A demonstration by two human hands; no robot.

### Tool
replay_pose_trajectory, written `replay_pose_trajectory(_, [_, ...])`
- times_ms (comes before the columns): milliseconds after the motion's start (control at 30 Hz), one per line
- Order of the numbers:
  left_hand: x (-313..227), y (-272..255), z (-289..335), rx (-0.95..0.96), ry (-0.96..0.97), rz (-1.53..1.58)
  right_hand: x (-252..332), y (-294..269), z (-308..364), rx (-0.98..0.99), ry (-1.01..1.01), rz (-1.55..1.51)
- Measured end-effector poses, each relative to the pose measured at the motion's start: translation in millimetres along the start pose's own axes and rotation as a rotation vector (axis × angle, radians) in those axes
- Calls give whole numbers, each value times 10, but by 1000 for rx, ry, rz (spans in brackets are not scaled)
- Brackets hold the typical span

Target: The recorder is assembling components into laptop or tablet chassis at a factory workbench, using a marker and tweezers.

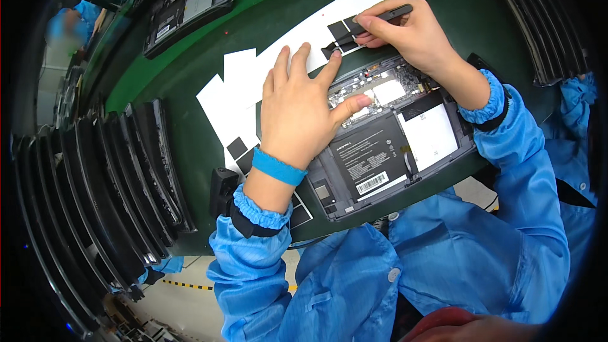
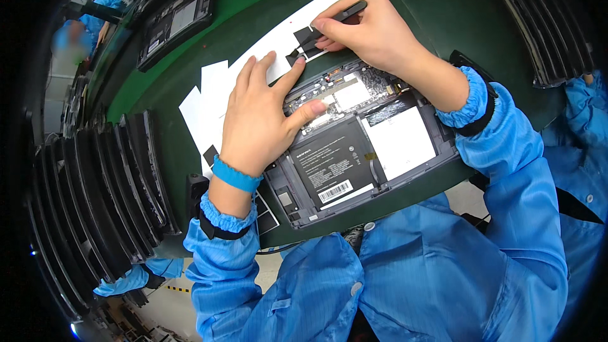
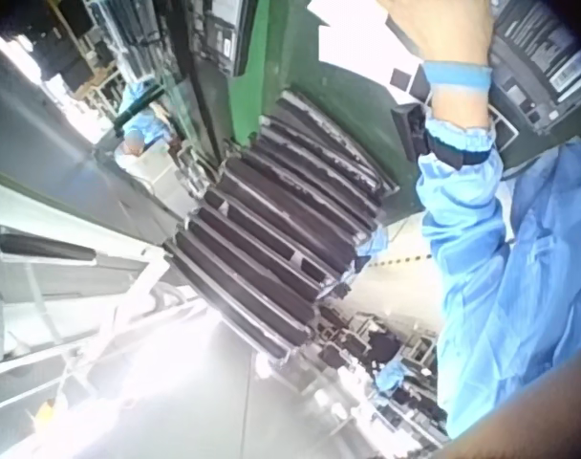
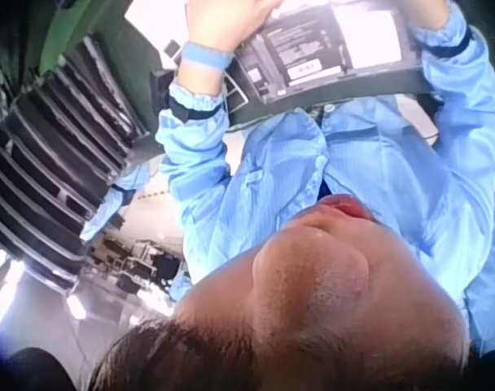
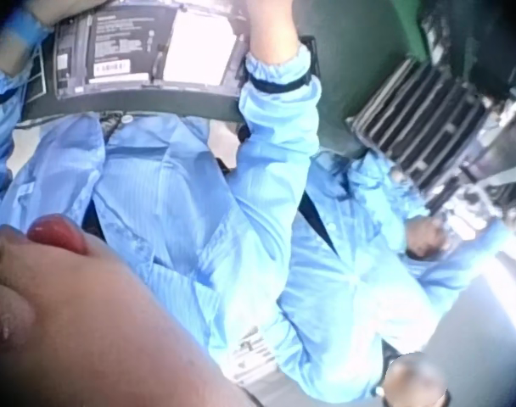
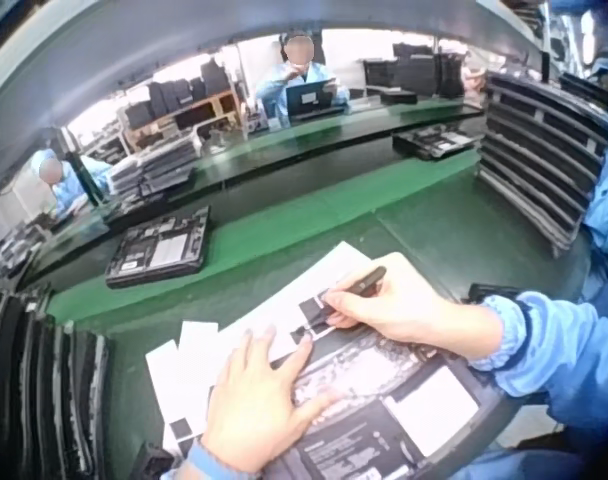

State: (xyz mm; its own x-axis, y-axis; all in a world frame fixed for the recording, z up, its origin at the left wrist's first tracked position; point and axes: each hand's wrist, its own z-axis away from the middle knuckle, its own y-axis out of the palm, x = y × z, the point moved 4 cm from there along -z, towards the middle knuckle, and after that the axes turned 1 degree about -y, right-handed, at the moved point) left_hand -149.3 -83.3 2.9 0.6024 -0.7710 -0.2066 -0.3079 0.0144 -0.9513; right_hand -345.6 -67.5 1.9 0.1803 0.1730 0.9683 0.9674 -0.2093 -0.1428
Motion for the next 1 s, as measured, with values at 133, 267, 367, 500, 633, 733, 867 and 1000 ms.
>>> replay_pose_trajectory(133, [-34,-46,51,-46,8,-94,57,-136,35,-76,48,-251])
replay_pose_trajectory(267, [-78,-215,82,-250,-79,227,310,-381,363,-23,169,-192])
replay_pose_trajectory(367, [-174,-299,61,241,-510,647,143,-428,595,-8,229,-163])
replay_pose_trajectory(500, [-208,-4,42,123,-422,893,177,-362,574,21,169,-192])
replay_pose_trajectory(633, [-222,27,-8,202,-480,978,98,-370,599,32,201,-236])
replay_pose_trajectory(733, [-196,71,-57,144,-455,1038,75,-368,604,29,211,-221])
replay_pose_trajectory(867, [-194,56,-152,299,-533,894,66,-346,625,8,224,-218])
replay_pose_trajectory(1000, [-206,42,-266,346,-593,770,57,-324,643,-17,208,-196])
